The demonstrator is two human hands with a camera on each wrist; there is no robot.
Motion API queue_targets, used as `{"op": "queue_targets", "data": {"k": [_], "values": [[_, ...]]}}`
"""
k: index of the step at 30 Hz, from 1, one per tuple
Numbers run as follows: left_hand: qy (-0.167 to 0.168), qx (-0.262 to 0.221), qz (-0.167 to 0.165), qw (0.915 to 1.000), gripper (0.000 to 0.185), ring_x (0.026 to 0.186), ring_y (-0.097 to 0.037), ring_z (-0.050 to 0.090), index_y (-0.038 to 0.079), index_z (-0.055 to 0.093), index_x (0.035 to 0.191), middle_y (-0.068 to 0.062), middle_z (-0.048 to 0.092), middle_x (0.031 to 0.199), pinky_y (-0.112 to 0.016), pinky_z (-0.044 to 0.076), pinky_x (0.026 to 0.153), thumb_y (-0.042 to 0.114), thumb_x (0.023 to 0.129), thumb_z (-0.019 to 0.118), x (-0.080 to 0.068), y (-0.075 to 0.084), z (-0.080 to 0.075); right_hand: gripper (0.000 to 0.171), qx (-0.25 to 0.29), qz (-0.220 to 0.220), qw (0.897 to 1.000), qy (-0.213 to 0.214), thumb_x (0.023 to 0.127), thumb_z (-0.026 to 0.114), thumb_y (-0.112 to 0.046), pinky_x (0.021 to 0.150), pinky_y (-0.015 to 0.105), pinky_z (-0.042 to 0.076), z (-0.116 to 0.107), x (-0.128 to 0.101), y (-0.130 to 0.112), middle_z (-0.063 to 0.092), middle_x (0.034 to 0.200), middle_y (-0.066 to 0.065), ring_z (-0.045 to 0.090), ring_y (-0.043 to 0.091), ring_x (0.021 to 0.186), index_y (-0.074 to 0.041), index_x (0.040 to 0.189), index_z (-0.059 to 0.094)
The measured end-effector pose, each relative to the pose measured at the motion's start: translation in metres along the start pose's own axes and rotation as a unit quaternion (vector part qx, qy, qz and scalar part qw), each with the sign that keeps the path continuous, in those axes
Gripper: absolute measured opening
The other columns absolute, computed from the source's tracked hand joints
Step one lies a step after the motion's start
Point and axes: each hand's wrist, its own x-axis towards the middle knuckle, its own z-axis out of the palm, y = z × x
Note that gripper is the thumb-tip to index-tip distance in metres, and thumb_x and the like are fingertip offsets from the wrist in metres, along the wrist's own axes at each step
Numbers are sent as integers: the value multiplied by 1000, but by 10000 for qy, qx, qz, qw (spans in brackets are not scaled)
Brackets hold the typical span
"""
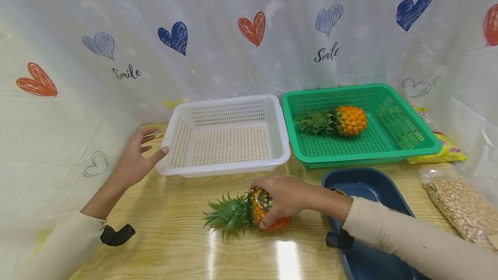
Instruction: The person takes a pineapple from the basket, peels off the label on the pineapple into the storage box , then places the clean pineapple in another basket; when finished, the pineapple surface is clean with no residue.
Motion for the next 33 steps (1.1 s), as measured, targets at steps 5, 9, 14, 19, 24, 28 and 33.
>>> {"op": "queue_targets", "data": {"k": [5, 9, 14, 19, 24, 28, 33], "values": [[-129, -137, 362, 9992, 64, 139, -41, 39, 6, 38, 150, -19, 36, 151, -59, 37, 109, 27, 98, 68, -13, 18, 13, 91, 2, -17, 10000, 4, 72, 86, -54, 81, 46, 52, -1, -1, 1, 61, 130, 3, 62, 26, 111, -19, 147, 49], [-559, -235, 571, 9965, 63, 136, -35, 45, 9, 39, 149, -14, 39, 151, -57, 40, 108, 28, 97, 69, -24, 31, 28, 91, -25, -51, 10000, 6, 71, 85, -55, 79, 45, 52, -1, -1, 1, 62, 128, 2, 62, 25, 108, -19, 147, 50], [-1162, -346, 856, 9889, 62, 132, -31, 50, 14, 41, 148, -7, 44, 148, -54, 43, 106, 27, 95, 71, -37, 47, 48, 92, 5, -58, 10000, 16, 71, 86, -55, 81, 47, 52, 0, -1, 1, 61, 131, 3, 61, 27, 111, -18, 147, 49], [-1745, -382, 970, 9791, 62, 130, -25, 51, 16, 44, 147, -5, 48, 144, -51, 43, 107, 34, 94, 72, -48, 56, 68, 93, 20, -36, 10000, 36, 70, 86, -55, 80, 46, 52, 0, 0, 1, 61, 130, 2, 61, 25, 111, -18, 147, 49], [-2480, -405, 822, 9644, 64, 132, -24, 48, 22, 42, 147, -1, 47, 142, -52, 40, 109, 45, 94, 69, -55, 58, 88, 96, 86, 44, 10000, 16, 71, 85, -56, 90, 55, 51, 0, -1, 1, 57, 141, 7, 58, 32, 123, -17, 150, 46], [-2819, -288, 805, 9556, 72, 136, -25, 45, 24, 40, 150, 0, 45, 145, -54, 39, 109, 55, 91, 68, -57, 56, 101, 99, 131, 103, 9999, 20, 72, 85, -57, 95, 60, 48, 0, -2, 2, 53, 147, 10, 54, 36, 129, -16, 152, 44], [-3043, -17, 922, 9481, 83, 142, -26, 40, 30, 37, 153, 0, 39, 153, -56, 40, 108, 64, 85, 70, -57, 55, 113, 98, 135, 93, 9998, 56, 72, 84, -58, 94, 60, 48, 0, -1, 4, 53, 146, 10, 55, 36, 128, -16, 151, 44]]}}
